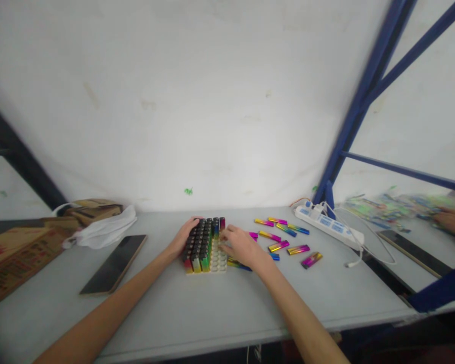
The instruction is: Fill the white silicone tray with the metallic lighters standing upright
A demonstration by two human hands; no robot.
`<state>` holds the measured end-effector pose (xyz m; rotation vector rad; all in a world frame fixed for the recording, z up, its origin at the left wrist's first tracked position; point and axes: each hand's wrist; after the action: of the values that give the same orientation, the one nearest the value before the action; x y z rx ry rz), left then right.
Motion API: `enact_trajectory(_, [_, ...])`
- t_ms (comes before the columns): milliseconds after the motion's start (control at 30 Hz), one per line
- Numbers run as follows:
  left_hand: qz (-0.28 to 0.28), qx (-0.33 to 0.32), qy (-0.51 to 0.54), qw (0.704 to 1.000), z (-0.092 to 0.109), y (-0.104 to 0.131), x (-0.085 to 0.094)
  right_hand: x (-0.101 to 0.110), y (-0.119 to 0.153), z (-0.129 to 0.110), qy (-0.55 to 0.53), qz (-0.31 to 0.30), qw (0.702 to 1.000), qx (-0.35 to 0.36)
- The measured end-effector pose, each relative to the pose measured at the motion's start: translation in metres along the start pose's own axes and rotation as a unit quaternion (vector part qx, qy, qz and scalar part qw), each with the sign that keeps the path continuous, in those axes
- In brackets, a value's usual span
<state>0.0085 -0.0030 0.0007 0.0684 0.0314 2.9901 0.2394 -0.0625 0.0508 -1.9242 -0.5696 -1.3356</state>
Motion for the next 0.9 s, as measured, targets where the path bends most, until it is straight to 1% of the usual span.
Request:
enact_trajectory(133, [-0.008, 0.016, 0.043, 0.999, 0.002, 0.002, 0.000, -0.014, 0.000, -0.007, 0.034, -0.047, 0.998, -0.019])
enact_trajectory(233, [-0.009, 0.008, 0.055, 0.998, 0.003, 0.002, -0.001, -0.026, -0.009, -0.003, 0.035, -0.080, 0.996, -0.024])
enact_trajectory(300, [-0.001, 0.000, 0.047, 0.999, 0.004, 0.001, -0.001, -0.030, -0.015, 0.001, 0.025, -0.099, 0.995, -0.023])
enact_trajectory(367, [0.005, -0.006, 0.034, 0.999, 0.004, 0.000, -0.001, -0.029, -0.020, 0.003, 0.015, -0.110, 0.993, -0.027])
enact_trajectory(467, [0.000, -0.001, 0.028, 1.000, 0.003, -0.003, -0.001, -0.023, -0.023, 0.001, 0.013, -0.122, 0.992, -0.033])
enact_trajectory(567, [-0.013, 0.002, 0.028, 1.000, 0.002, -0.005, -0.001, -0.019, -0.023, -0.007, 0.046, -0.127, 0.991, -0.022])
enact_trajectory(667, [-0.004, -0.001, 0.034, 0.999, 0.000, -0.008, 0.001, -0.017, -0.022, -0.014, 0.075, -0.132, 0.988, -0.024])
enact_trajectory(767, [0.008, 0.016, 0.048, 0.999, 0.000, -0.010, 0.001, -0.018, -0.021, -0.019, 0.086, -0.137, 0.986, -0.032])
enact_trajectory(900, [0.006, 0.037, 0.077, 0.996, 0.005, -0.011, 0.000, -0.021, -0.026, -0.024, 0.095, -0.132, 0.986, -0.032])
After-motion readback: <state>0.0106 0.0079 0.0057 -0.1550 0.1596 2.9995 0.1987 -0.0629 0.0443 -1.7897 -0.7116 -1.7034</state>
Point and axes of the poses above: each hand's wrist, its own y-axis away from the middle knuckle, its own x-axis out of the back of the hand, z = x × y, and after that the axes turned 12 degrees about x, right-handed
